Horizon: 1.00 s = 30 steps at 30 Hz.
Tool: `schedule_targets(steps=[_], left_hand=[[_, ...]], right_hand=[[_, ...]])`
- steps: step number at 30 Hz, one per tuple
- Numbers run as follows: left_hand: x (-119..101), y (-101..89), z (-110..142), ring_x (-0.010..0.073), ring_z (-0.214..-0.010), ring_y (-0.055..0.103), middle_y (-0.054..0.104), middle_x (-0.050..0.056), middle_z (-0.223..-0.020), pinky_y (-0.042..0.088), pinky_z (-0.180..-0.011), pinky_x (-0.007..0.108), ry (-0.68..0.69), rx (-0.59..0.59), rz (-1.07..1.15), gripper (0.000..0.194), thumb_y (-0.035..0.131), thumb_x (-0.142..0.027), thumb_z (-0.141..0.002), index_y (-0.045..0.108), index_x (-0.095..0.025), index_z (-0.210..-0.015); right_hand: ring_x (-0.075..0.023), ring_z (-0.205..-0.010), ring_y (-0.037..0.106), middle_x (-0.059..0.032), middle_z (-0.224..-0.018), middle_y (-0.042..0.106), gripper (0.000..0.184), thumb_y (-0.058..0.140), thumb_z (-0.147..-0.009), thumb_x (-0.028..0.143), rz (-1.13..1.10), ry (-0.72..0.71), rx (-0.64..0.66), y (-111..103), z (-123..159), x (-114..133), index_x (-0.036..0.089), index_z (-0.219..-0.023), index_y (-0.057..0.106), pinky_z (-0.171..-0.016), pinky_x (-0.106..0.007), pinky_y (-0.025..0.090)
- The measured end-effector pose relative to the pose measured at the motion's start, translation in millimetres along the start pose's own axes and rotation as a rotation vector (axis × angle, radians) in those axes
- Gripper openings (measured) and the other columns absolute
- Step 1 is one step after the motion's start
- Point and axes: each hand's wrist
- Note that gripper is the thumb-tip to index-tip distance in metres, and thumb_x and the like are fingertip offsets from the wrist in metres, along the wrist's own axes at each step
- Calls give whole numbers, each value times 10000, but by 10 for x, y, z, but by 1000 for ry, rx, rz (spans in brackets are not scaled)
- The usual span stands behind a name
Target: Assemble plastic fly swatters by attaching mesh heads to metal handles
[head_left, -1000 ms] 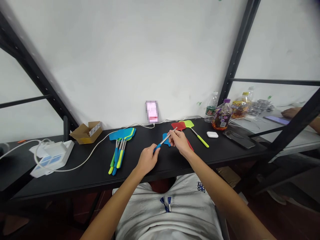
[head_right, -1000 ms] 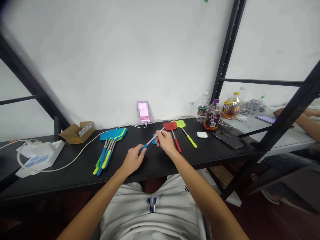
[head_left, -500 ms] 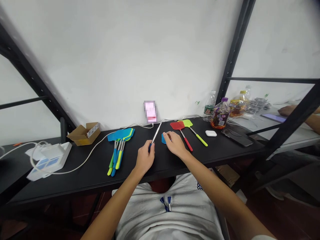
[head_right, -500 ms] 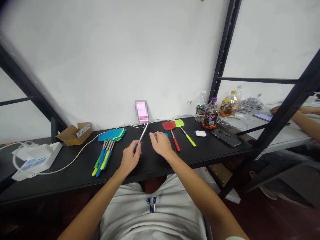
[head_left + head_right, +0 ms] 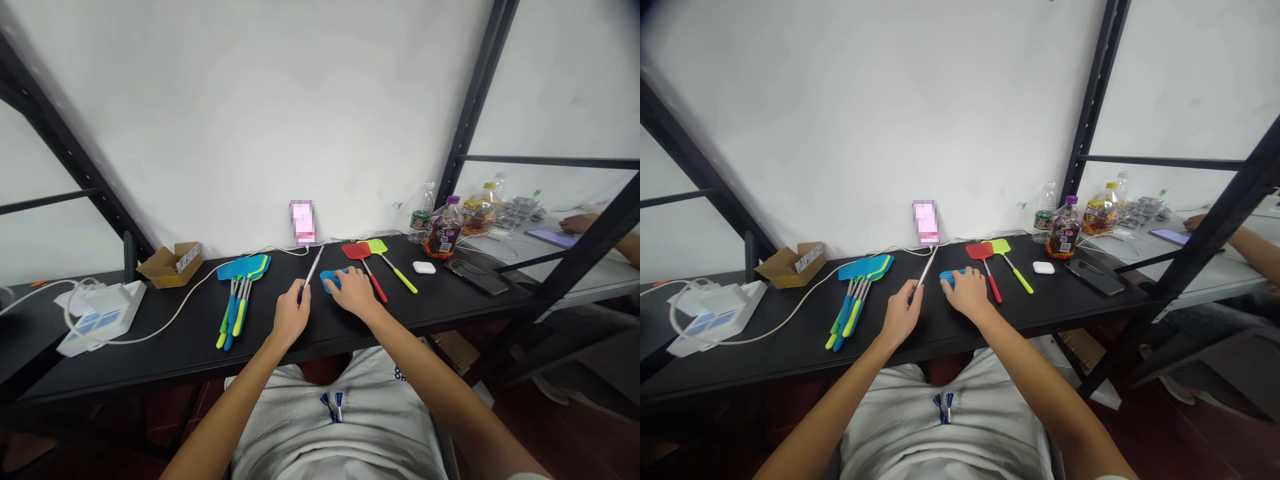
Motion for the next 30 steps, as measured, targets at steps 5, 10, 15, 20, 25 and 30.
schedule_targets(steps=[5, 10, 15, 20, 25, 30], left_hand=[[-63, -23, 19, 128, -608, 542, 634, -5, -752, 350, -608, 227, 82, 72, 45, 291, 394, -368, -978, 620, -202, -1055], [-132, -45, 37, 114, -617, 540, 677, -3, -823, 355, -609, 220, 156, 140, 110, 276, 412, -335, -975, 635, -206, -1075], [-131, -38, 33, 94, -548, 439, 594, -34, -700, 310, -572, 219, 144, 154, 133, 270, 421, -347, -970, 645, -197, -978], [-94, -14, 16, 92, -558, 401, 492, -46, -622, 295, -552, 209, 84, 187, 245, 277, 459, -394, -947, 624, -182, -880], [-77, -21, -3, 58, -430, 310, 400, -78, -554, 247, -425, 177, -129, 436, 592, 327, 472, -498, -933, 510, -190, -832], [-79, -115, -24, 20, -326, 147, 375, -102, -545, 119, -313, 162, -338, 737, 911, 330, 468, -523, -936, 493, -198, -883]], right_hand=[[-189, -766, 631, -68, -824, 669, 442, 408, -949, 546, -697, -65, -20, -59, -59, 30, 182, -908, 655, -738, -306, 472], [-106, -438, 519, 29, -591, 573, 408, 487, -895, 573, -1252, -31, 223, -5, -76, 77, 185, -867, 611, -455, -231, 379], [-107, -454, 530, 33, -570, 556, 366, 501, -897, 533, -1277, 13, 143, 72, -67, 92, 186, -821, 589, -459, -226, 390], [-97, -474, 464, 42, -588, 508, 345, 450, -933, 508, -1219, -49, 103, 57, -30, 112, 196, -839, 563, -473, -226, 361], [-101, -495, 409, 48, -578, 455, 338, 427, -946, 500, -1171, -90, 52, 57, -13, 116, 205, -830, 542, -486, -233, 326], [-95, -466, 361, 63, -559, 414, 331, 443, -936, 522, -1270, -93, 92, 73, -22, 112, 216, -835, 521, -461, -234, 284]])
Point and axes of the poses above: each hand's wrist, its own z-axis away from the middle knuckle, its own y-axis out of the palm, x = y × z
